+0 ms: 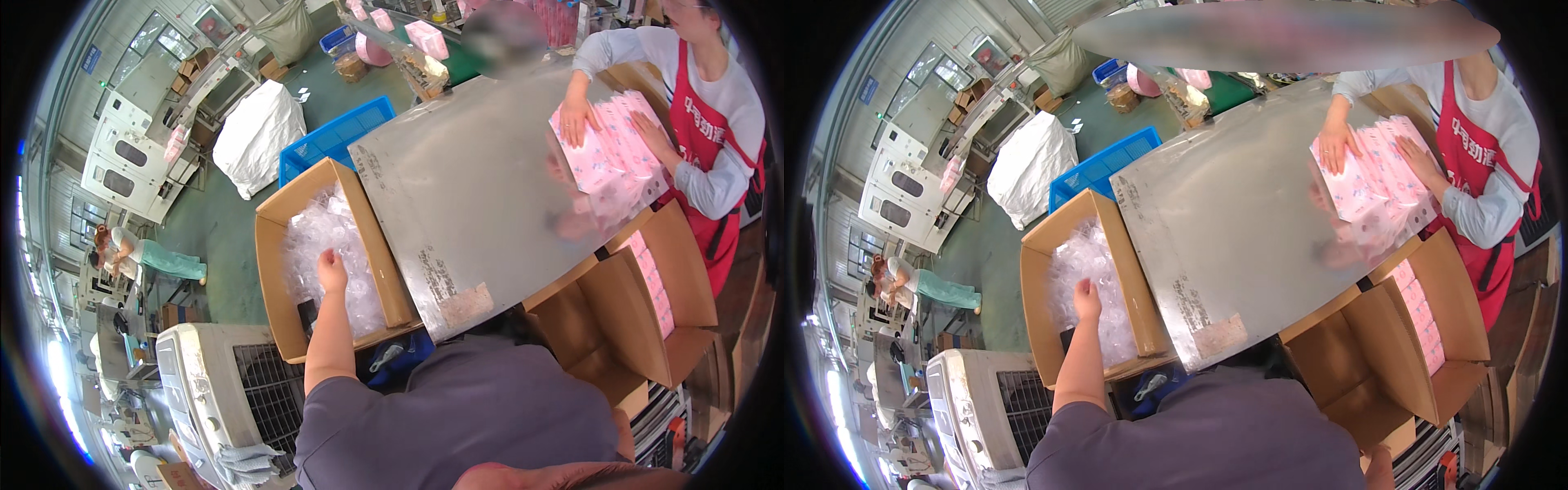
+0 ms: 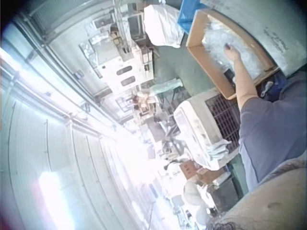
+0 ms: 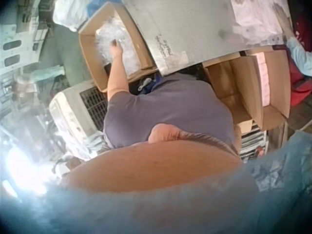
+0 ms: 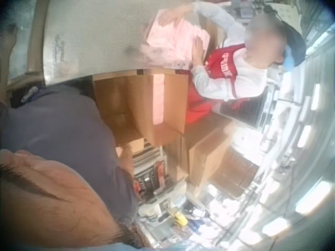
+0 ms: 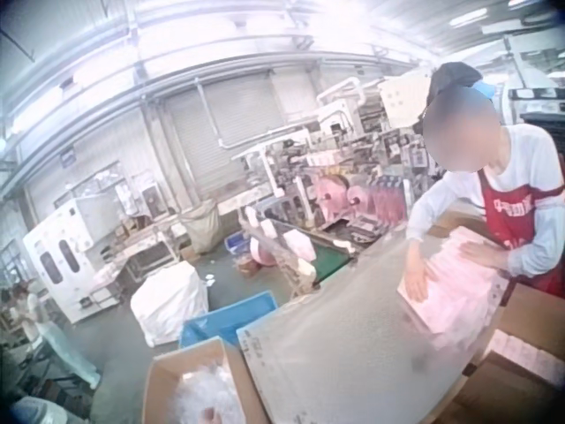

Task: The person places stacks of pink sanitary product packages into cardboard boxes and pushes the filled boxes onto a conveyor belt.

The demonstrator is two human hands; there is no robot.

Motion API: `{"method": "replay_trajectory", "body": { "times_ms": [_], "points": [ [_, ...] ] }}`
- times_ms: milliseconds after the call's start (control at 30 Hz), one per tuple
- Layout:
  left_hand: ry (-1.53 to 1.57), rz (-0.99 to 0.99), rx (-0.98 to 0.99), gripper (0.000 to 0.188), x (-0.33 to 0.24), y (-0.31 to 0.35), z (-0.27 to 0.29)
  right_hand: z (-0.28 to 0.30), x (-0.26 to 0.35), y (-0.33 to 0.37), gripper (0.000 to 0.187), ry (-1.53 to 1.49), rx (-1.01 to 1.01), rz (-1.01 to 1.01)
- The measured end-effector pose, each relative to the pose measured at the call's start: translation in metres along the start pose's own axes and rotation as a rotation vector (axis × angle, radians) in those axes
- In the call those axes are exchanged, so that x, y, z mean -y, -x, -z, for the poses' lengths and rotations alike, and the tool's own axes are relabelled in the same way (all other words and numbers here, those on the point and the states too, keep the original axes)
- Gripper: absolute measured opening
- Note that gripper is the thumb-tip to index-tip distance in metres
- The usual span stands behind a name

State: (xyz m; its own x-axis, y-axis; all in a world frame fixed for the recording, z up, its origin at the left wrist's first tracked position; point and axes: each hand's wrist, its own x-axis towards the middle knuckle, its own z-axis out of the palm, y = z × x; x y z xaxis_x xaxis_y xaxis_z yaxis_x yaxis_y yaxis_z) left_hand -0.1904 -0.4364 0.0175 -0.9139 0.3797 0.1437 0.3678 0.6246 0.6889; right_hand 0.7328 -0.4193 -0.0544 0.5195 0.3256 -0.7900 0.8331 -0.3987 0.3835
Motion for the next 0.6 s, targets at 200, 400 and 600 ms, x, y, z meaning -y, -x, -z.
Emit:
{"method": "replay_trajectory", "body": {
  "times_ms": [200, 400, 600],
  "points": [
    [-0.324, -0.04, 0.597, 0.073, 0.024, 0.014, -0.01, 0.004, 0.007, 0.032, 0.093, -0.039, 0.004, -0.061],
    [-0.307, -0.289, 0.87, 0.082, -0.01, 0.038, 0.023, 0.013, 0.006, 0.035, 0.091, -0.005, 0.002, -0.054],
    [-0.631, -0.384, 1.042, 0.085, -0.018, 0.059, 0.034, -0.002, 0.002, 0.028, 0.09, -0.036, -0.011, -0.036]
  ]
}}
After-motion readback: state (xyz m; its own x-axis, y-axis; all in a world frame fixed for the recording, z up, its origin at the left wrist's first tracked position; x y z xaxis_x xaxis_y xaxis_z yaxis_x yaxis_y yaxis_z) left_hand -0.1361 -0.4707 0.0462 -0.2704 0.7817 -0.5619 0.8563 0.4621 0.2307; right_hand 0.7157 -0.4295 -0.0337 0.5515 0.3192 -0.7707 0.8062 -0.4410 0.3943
